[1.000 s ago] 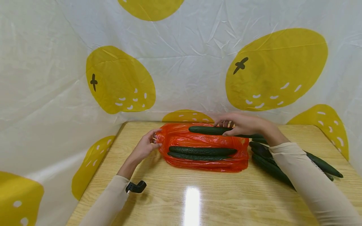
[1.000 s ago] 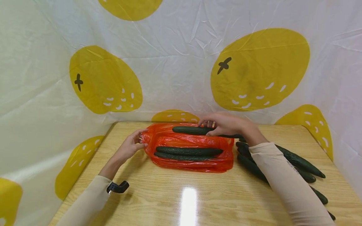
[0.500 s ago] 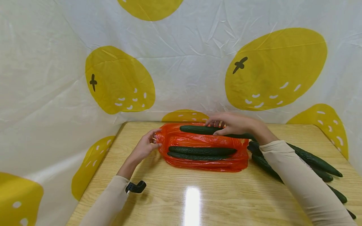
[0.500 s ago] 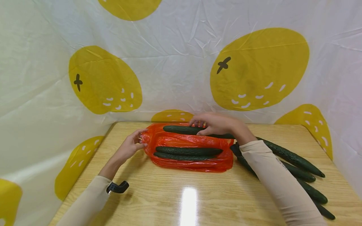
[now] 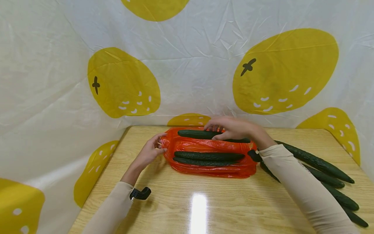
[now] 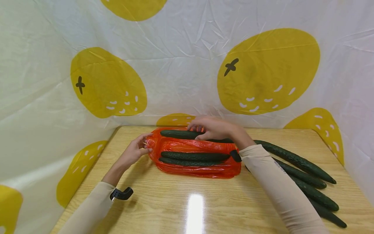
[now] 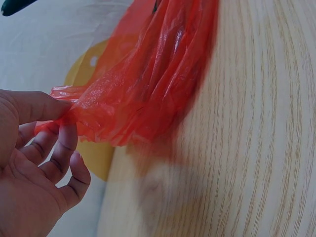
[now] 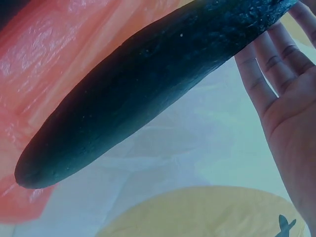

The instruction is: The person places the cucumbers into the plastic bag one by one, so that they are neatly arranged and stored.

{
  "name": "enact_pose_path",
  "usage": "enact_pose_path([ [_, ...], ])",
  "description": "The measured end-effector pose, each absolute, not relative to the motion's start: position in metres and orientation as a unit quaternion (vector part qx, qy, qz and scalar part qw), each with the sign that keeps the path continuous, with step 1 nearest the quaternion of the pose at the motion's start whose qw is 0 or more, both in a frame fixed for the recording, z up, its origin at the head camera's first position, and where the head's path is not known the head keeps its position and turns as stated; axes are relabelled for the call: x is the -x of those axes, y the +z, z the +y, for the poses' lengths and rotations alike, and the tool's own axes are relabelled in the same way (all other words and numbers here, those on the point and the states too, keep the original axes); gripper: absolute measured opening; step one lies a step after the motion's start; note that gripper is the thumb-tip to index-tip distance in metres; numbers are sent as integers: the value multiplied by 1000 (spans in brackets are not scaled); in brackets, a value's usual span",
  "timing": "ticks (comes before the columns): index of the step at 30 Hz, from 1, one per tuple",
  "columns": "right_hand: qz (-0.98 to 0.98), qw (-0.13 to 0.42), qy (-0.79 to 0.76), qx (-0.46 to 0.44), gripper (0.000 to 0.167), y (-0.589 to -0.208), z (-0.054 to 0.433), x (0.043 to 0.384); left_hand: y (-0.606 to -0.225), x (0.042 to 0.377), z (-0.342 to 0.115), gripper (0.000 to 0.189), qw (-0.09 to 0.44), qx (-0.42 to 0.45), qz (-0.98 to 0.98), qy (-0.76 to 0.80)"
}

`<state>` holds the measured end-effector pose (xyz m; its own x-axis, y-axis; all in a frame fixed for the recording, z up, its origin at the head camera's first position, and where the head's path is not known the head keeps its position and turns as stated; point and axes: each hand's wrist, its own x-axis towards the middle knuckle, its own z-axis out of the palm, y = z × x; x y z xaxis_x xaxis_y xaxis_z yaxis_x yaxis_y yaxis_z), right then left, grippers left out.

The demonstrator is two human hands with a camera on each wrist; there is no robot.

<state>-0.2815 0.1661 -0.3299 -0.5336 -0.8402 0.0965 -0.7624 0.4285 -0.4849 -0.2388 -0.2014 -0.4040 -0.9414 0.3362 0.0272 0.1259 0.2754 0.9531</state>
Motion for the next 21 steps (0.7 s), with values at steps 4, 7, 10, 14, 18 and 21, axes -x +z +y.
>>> enact_pose_path([
  [4,840,74,-246,477,43,-333,162,283,-403,239,-201,61,91,-145,794,584],
  [7,841,74,-251,474,43,-338,160,286,-407,241,-202,61,88,-146,795,582],
  [10,842,83,-258,466,44,-343,158,288,-408,242,-203,61,84,-145,798,579],
  [14,845,105,-261,454,44,-349,154,290,-416,249,-205,63,85,-141,803,573],
  [18,848,118,-257,449,44,-356,152,294,-429,257,-208,64,82,-141,805,570],
  [21,847,129,-262,444,44,-362,151,297,-431,258,-209,64,78,-144,805,571],
])
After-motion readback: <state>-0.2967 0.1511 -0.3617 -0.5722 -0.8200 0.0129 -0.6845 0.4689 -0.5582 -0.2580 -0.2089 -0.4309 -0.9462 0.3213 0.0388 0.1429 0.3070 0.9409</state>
